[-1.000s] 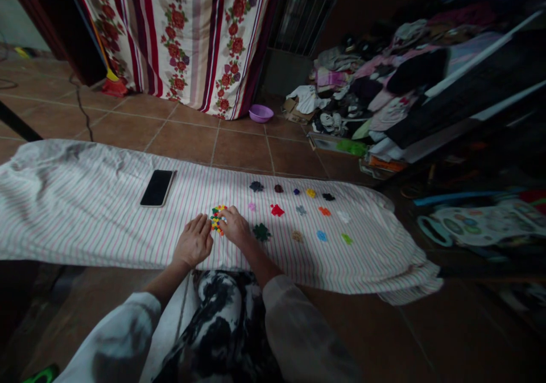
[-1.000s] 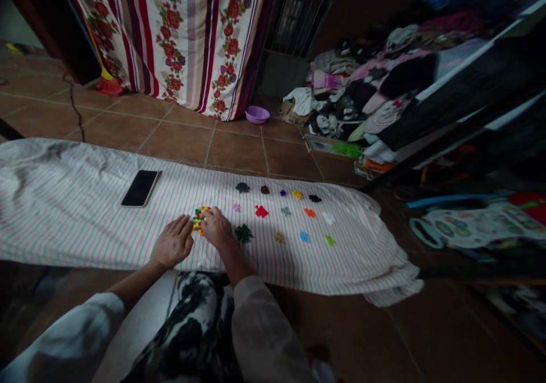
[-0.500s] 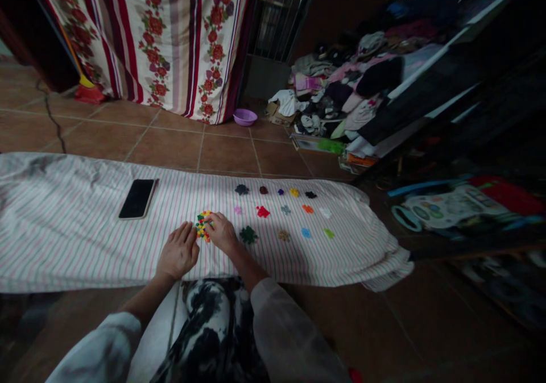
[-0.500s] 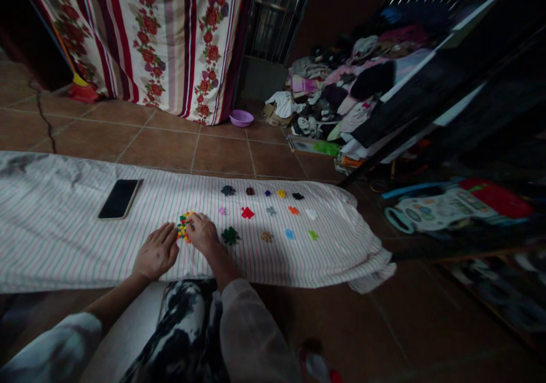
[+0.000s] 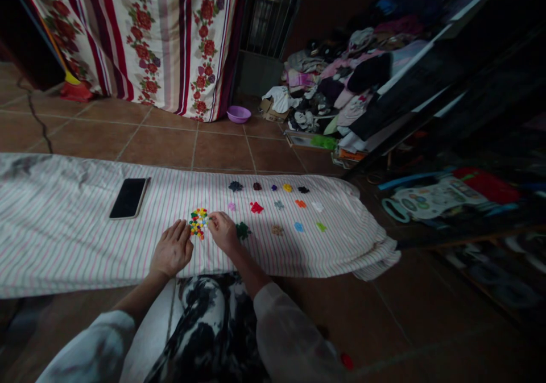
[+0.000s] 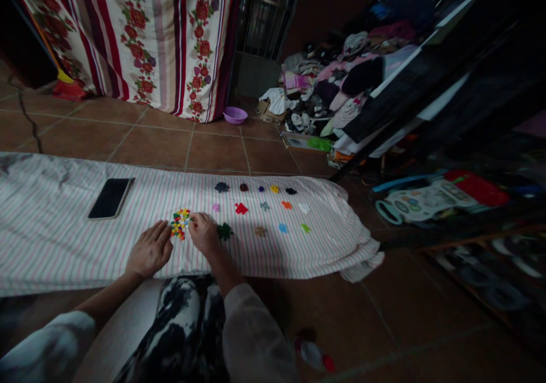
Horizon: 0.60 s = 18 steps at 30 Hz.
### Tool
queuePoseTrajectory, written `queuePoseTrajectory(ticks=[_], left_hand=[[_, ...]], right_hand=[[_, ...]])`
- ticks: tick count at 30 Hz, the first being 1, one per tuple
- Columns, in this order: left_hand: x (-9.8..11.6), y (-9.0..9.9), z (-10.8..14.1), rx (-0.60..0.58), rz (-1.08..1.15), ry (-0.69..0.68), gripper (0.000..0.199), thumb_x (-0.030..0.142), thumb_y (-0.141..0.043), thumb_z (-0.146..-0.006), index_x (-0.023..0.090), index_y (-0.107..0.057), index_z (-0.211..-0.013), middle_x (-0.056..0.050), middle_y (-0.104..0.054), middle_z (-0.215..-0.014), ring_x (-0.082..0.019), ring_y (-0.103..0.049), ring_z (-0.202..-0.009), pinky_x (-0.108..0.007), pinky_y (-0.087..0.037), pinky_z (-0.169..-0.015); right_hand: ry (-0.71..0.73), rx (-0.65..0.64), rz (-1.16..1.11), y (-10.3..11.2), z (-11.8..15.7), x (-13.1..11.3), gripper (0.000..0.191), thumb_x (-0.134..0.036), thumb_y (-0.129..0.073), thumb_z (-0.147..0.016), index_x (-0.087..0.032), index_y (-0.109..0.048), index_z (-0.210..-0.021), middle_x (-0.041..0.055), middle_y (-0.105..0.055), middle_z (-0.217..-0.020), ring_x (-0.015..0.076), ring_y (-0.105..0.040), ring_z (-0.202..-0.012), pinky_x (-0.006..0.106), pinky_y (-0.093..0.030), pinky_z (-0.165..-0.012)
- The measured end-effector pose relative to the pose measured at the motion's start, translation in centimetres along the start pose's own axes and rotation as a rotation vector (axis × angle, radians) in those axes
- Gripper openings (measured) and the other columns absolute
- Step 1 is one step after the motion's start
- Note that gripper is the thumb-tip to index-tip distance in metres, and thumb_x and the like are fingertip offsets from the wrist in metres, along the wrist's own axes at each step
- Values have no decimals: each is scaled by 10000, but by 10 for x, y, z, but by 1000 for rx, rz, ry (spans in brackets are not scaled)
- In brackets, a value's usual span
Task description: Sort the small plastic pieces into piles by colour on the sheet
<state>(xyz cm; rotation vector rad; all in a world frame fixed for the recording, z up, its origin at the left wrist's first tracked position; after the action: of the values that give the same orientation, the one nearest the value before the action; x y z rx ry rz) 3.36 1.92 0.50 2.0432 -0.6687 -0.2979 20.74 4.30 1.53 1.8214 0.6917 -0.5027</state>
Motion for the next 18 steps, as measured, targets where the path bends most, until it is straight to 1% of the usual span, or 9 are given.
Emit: queuePoseTrajectory(ticks=[3, 6, 11, 15, 18], left_hand=[[0, 1, -1, -9, 20, 5, 377, 232, -456, -853, 114, -595, -1182, -189, -630, -1251, -311, -552, -1229, -455, -484, -988], [0, 1, 0, -19, 14, 7, 377, 235, -454, -855, 114, -596, -1183, -186, -631, -1251, -307, -549, -1232, -450, -481, -995], [-1, -2, 1, -29, -13, 5, 379, 240, -459, -855, 109, -605, -1179, -179, -631, -1259, -301, -551, -1233, -435, -479, -1000], [-2, -3, 1, -66, 14, 39, 394, 240, -454, -858, 90, -613, -1186, -194, -620, -1277, -318, -544, -1241, -455, -469, -1003], [-2, -2, 1, -88, 21, 37, 404, 246, -450, -863, 80, -615, -1193, -195, -620, -1279, -319, -537, -1251, -449, -462, -1012]], right_hand=[[2, 40, 55, 13, 1, 6, 238, -143, -470, -868, -200, -671, -983, 57, -696, -913, 179, -622, -882, 293, -477, -863], [-7, 75, 128, 29, 4, 15, 245, -146, -479, -869, -198, -692, -979, 67, -707, -920, 207, -603, -912, 326, -465, -870], [-28, 123, 187, 51, 17, 37, 232, -124, -490, -836, -183, -692, -933, 74, -703, -942, 214, -574, -934, 344, -440, -894], [-24, 165, 186, 58, 33, 53, 207, -126, -480, -819, -173, -672, -879, 73, -693, -900, 215, -572, -924, 349, -441, -901], [10, 174, 141, 56, 40, 57, 209, -129, -473, -816, -183, -662, -889, 66, -695, -933, 210, -584, -953, 353, -440, -931]])
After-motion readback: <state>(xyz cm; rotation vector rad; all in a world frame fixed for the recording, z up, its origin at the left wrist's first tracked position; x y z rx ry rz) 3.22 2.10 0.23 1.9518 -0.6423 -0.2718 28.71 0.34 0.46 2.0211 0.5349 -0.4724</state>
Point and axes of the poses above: each hand's wrist, its own z-axis away from the middle knuckle, its own y-axis out of the back of the hand, x = y × z, the point moved 4 cm from there along -z, towards the middle knuckle
